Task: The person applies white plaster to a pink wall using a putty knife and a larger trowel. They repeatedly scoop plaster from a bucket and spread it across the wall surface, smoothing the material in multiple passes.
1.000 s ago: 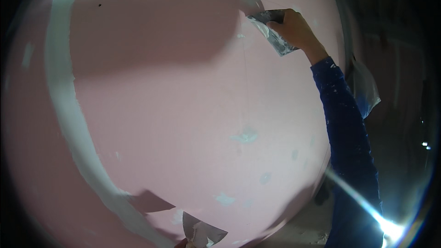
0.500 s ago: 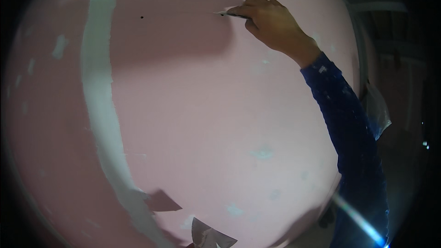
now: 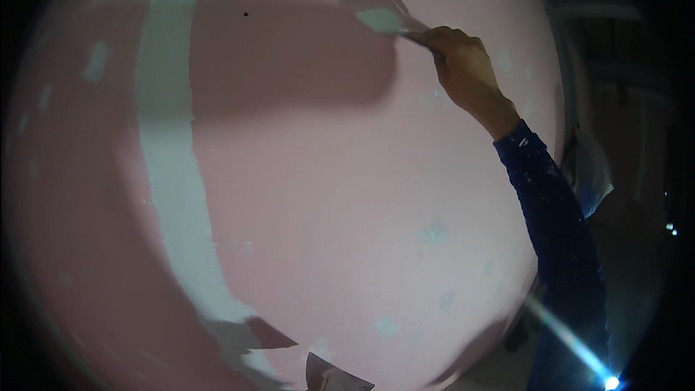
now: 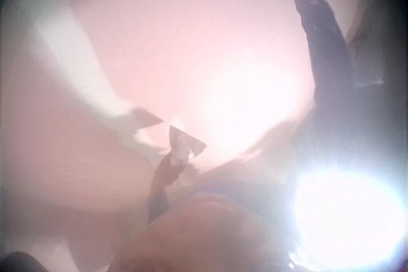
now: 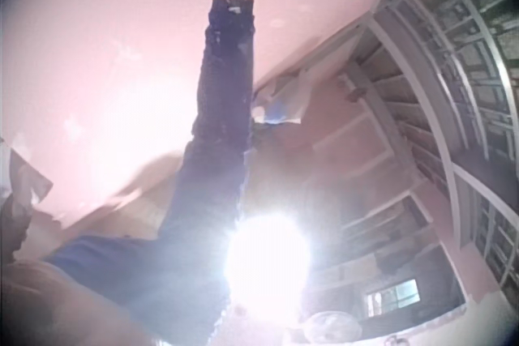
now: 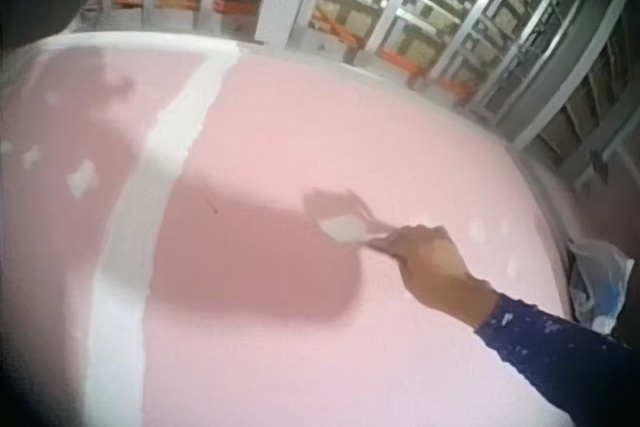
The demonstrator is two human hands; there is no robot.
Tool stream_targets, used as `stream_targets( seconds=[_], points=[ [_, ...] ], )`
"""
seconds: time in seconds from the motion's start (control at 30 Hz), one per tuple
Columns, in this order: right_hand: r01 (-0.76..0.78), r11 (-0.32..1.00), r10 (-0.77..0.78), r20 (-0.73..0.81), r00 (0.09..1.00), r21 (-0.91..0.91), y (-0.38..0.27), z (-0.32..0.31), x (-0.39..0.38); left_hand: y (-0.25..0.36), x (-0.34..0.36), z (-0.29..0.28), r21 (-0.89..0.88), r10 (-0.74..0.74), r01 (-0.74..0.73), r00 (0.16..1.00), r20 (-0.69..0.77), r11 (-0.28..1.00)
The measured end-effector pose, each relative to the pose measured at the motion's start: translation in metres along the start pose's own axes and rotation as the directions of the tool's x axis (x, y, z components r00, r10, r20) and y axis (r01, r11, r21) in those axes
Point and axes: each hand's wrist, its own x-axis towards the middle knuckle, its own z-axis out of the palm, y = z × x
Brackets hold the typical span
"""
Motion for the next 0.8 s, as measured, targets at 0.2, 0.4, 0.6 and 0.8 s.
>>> stream_targets(
  seconds=[0.2,0.4,0.6,0.8],
  points=[
    [-0.185,0.974,0.195,0.072,0.978,-0.132,-0.014,-0.009,0.058,0.002,-0.018,0.004,-0.014,-0.088,0.088,0.996,0.001,0.996],
    [0.037,0.999,-0.036,0.093,0.995,-0.007,-0.083,-0.031,0.056,-0.013,-0.034,0.011,-0.031,-0.133,0.131,0.990,-0.043,0.991],
    [-0.143,0.989,0.135,0.171,0.976,0.040,-0.028,-0.047,0.094,-0.013,-0.044,0.019,0.094,-0.057,0.065,0.994,-0.091,0.993],
    [-0.411,0.912,0.392,0.317,0.864,-0.008,0.030,-0.035,0.114,-0.019,-0.060,0.008,0.006,-0.174,0.175,0.981,-0.083,0.985]
  ],
)
